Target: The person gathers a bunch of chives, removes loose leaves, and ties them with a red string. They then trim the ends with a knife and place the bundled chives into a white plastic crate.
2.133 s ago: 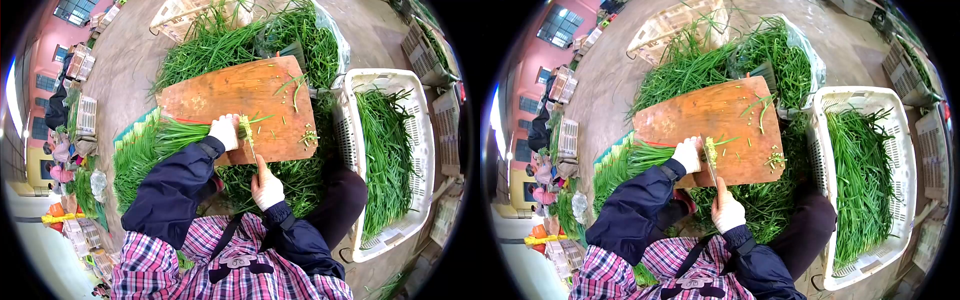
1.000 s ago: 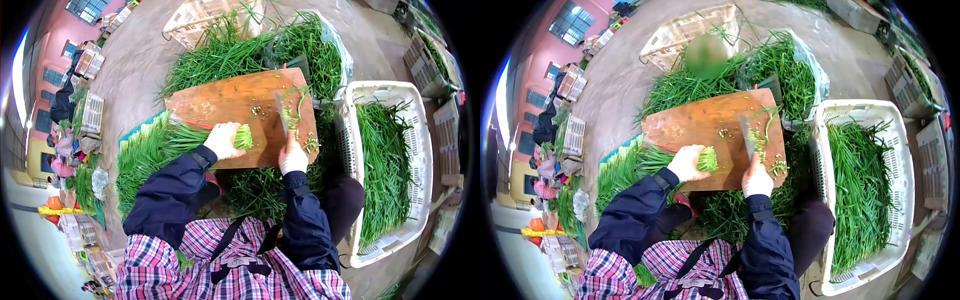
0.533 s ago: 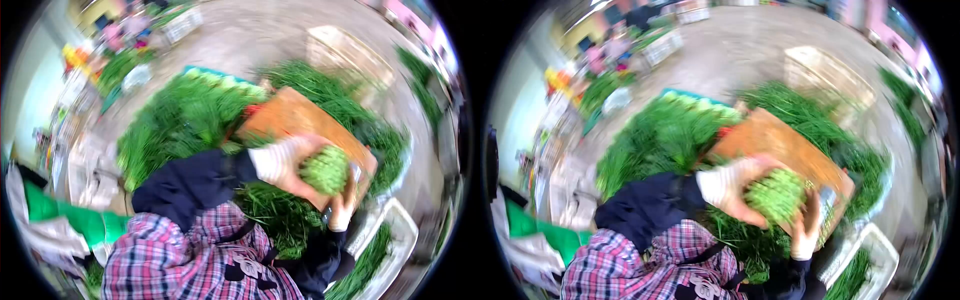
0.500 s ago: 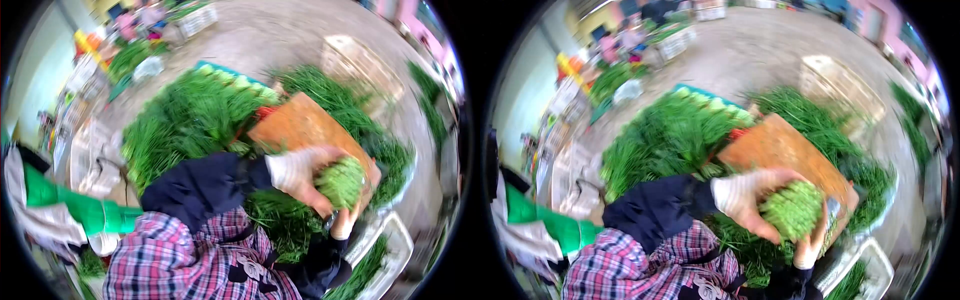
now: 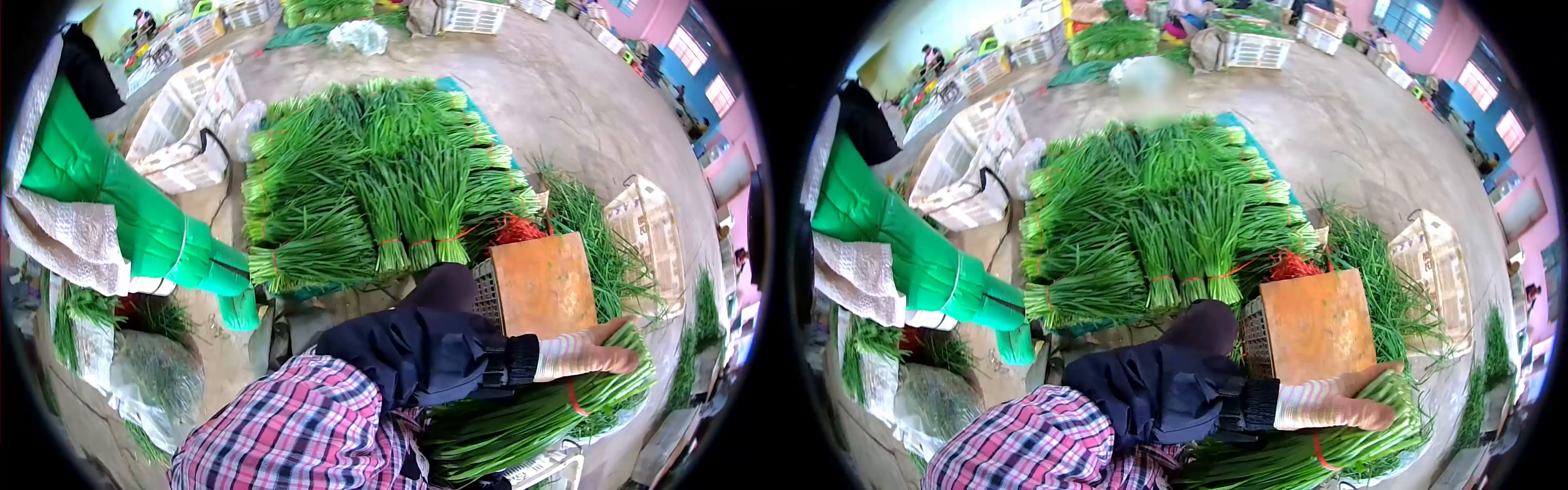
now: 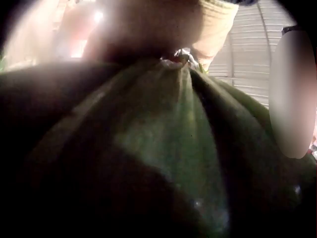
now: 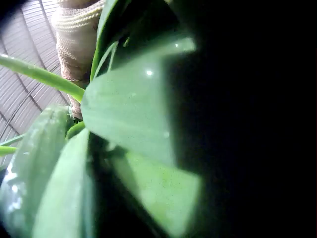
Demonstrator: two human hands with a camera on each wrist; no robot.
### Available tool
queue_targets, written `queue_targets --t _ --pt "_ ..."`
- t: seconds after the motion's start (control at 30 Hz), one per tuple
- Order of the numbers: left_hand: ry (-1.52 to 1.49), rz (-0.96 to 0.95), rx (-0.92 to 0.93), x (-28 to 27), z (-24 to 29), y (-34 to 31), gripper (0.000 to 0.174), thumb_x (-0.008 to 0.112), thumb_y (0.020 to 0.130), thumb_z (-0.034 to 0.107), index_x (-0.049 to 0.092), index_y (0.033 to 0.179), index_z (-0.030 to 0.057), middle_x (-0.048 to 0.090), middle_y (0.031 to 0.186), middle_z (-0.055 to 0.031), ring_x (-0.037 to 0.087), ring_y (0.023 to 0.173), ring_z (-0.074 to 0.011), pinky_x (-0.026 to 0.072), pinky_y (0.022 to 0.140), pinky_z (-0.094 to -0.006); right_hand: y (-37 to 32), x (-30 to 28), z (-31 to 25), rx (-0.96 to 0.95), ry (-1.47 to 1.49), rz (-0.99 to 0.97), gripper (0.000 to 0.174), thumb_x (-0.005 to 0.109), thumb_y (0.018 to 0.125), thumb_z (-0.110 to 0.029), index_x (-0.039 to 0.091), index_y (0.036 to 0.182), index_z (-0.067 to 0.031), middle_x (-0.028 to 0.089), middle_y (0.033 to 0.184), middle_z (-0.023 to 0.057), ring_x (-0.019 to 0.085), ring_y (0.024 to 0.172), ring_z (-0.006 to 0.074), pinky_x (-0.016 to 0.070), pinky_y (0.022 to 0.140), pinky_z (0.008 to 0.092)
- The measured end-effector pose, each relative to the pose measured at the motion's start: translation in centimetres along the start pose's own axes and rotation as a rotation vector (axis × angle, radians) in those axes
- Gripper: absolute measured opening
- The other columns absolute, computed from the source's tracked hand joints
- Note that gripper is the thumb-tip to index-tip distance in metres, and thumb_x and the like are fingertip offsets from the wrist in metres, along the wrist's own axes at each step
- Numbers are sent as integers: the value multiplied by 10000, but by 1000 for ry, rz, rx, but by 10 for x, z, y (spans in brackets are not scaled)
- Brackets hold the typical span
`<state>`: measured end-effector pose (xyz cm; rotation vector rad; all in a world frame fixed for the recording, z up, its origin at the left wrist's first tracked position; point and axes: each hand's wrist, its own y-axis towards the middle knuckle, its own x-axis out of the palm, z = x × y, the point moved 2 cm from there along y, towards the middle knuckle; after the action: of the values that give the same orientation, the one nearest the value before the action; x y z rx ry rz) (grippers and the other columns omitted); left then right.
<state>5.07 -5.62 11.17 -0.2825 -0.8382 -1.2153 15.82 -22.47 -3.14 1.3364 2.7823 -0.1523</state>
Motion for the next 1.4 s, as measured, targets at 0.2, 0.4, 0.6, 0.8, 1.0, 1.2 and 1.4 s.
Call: queue_targets --t 0.2,0.4,0.6,0.8,1.0,1.2,1.4 --pt "56 -14 292 -17 23 -40 1091 706 859 417 -69 1514 16 307 1498 -138 266 1375 -203 216 1131 -333 3 8 -10 -50 -60 -37 808 725 787 -302 345 1432 4 531 1281 148 543 1100 243 430 965 376" --pt "78 9 357 -71 81 -73 926 815 744 378 307 1436 32 478 1396 -120 472 1253 -234 385 1061 -371 18 43 -93 -258 -147 -366 920 769 740 -402 336 1428 29 527 1278 140 526 1118 239 407 993 372" --pt "500 438 537 -138 186 -157 576 766 736 239 601 1250 40 644 1217 -104 580 1133 -194 434 988 -330 14 179 -154 -510 -266 -603 1021 698 746 -641 338 1448 6 539 1306 171 531 1190 276 401 1020 394" --pt "1464 591 361 -195 250 -216 481 756 799 195 588 1223 42 644 1184 -106 604 1068 -200 492 912 -393 49 155 -112 -343 -244 -582 610 563 950 -406 426 1411 -31 639 1104 112 623 924 187 498 868 348" --pt "2335 105 5 -306 204 -220 829 807 549 202 450 1287 83 538 1179 -138 527 1134 -297 360 1080 -507 50 123 -75 -120 -263 -494 505 611 930 -315 534 1303 17 658 991 114 630 835 191 519 810 336" --pt "2223 152 -471 -429 78 -293 840 802 552 171 449 1313 115 509 1237 -102 463 1226 -295 282 1120 -520 50 90 -45 86 -346 -421 511 610 933 -343 542 1294 12 661 971 95 628 866 180 525 809 336" --pt "2113 22 -383 -443 16 -321 834 776 531 97 448 1297 133 481 1244 -101 448 1231 -300 277 1070 -510 45 80 -31 211 -402 -383 528 623 922 -351 546 1285 25 657 981 97 628 885 183 506 840 334"
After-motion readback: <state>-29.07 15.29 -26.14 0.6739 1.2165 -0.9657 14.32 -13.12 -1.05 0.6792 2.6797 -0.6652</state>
